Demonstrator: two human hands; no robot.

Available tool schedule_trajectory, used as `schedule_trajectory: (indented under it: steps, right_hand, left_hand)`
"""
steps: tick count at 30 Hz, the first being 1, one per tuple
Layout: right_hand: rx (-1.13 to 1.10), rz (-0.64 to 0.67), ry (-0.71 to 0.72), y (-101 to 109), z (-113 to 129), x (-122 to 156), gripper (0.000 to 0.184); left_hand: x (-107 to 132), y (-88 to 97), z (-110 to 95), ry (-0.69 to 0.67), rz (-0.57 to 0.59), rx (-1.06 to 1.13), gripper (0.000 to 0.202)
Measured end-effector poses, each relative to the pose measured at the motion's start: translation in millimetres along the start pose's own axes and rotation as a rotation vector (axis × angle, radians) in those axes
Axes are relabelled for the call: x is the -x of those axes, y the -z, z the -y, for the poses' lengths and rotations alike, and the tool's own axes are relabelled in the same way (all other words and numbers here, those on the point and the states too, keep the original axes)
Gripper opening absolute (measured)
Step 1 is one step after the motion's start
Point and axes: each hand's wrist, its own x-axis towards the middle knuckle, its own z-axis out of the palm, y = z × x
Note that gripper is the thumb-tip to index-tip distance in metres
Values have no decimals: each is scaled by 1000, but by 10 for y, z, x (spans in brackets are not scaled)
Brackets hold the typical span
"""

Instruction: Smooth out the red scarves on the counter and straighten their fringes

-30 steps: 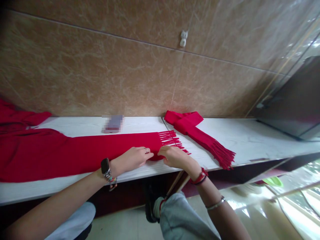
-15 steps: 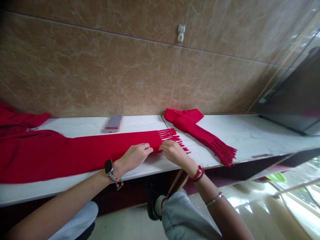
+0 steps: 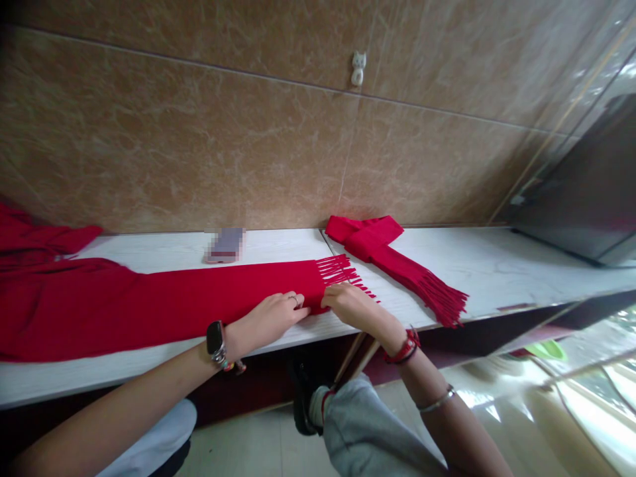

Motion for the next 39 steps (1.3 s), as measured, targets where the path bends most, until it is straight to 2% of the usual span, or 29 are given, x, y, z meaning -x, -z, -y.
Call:
schedule_trajectory:
  steps: [6,10,13,16,18,21,26,32,36,39]
  right_hand:
    - [-37,12,-26,36,15,-31,28]
    - [-123,56,-44,73,-60,26,33]
    - [-128,85,-61,114,-96,58,36]
    - [-89,27,-115,135,-53,21,37]
    - [-105,9,-109,114,-7,-37,39]
    - [-128,52,-102,44,21,-135,40]
    - [-52,35,-178,-6,-45,-217,40]
    - [-142,115,-91,31,-32,-229,42]
    - [-140,52,-137,25,-44,-253,46]
    - [-196,95,-107,55,-38,-259,45]
  left_hand:
    - [-15,-55,-180,61,11,39,20]
    - [-30,-88,-244,98,-24,100,28]
    - [-31,-88,-232,137,-32,138,33]
    - [-28,-70,-190,140,-21,171,36]
    - [-23,-53,-160,133,-4,196,37]
    - [-16,-39,-129,122,23,218,39]
    - [-7,-67,-123,123,3,224,39]
    - [18,-86,-122,131,15,235,39]
    - [28,-87,-128,139,3,234,39]
    - [29,-89,-128,142,10,219,39]
